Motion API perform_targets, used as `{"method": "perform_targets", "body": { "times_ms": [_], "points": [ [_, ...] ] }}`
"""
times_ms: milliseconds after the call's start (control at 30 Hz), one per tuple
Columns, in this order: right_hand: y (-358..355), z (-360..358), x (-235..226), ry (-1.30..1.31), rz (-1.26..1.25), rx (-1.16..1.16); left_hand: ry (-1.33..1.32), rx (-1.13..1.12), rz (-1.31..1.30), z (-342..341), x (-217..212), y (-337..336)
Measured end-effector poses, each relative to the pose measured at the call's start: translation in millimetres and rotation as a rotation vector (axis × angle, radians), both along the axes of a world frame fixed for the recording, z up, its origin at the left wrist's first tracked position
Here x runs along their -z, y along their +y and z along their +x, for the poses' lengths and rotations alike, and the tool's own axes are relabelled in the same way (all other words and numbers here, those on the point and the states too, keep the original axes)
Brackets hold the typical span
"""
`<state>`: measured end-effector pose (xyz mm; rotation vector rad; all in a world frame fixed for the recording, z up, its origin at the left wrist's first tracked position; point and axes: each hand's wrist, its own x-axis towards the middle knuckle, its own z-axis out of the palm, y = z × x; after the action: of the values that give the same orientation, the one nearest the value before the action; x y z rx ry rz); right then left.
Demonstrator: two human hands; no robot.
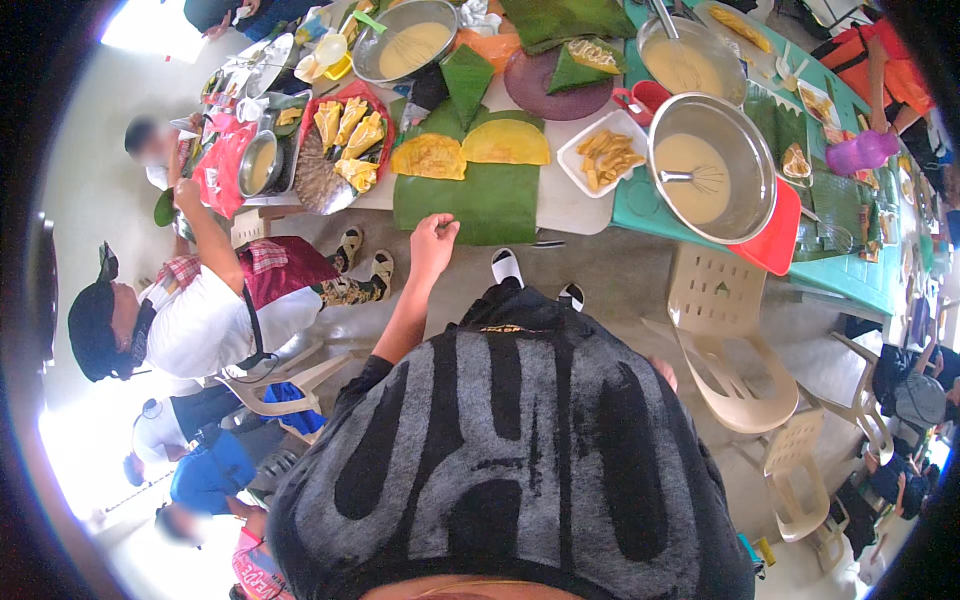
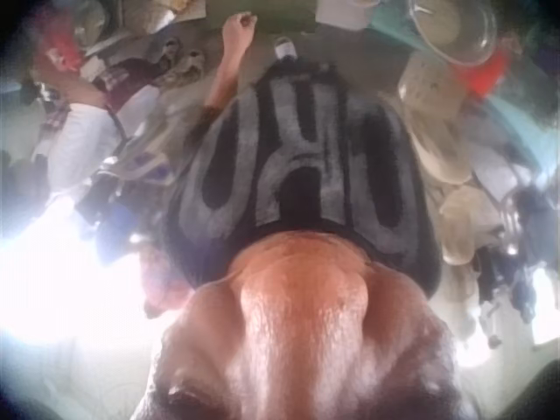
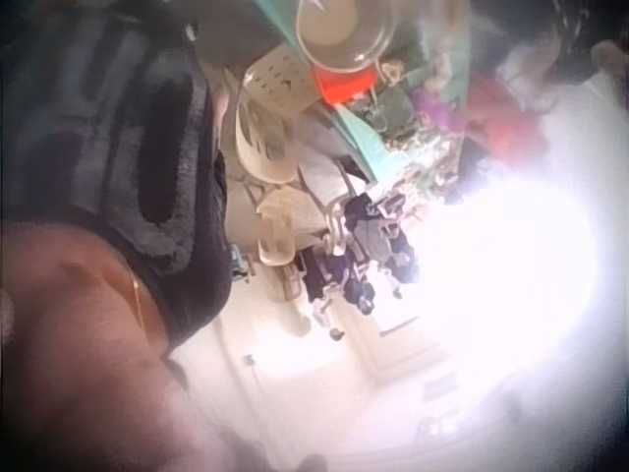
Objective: The person assembles a snack by placing a yellow crepe on a banana leaf, adding a filling of fried strips, and piping a white cream design on top. They then fold the crepe into a triangular shape and place it on a tray with other finished items.
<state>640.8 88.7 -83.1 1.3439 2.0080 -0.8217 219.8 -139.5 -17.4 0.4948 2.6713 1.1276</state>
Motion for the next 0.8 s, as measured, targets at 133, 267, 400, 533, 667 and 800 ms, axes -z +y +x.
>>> {"method": "perform_targets", "body": {
  "times_ms": [133,267,400,533,667,800],
  "points": [
    [6,-105,-42,0.51,0.049,-0.076,0.096,0.014,-0.149,-36,-6,-12],
    [-19,-222,-79,0.761,-0.058,-0.167,0.327,0.228,-0.258,-74,-5,-13],
    [-48,-295,-81,0.931,0.096,-0.502,0.453,0.422,-0.266,-97,2,1],
    [-60,-327,-78,0.974,0.157,-0.478,0.566,0.531,-0.294,-122,19,2],
    [-47,-315,-74,0.956,0.176,-0.092,0.526,0.536,-0.136,-131,11,14],
    [-30,-277,-42,0.945,0.209,0.399,0.423,0.558,0.06,-121,-32,67]
  ]
}}
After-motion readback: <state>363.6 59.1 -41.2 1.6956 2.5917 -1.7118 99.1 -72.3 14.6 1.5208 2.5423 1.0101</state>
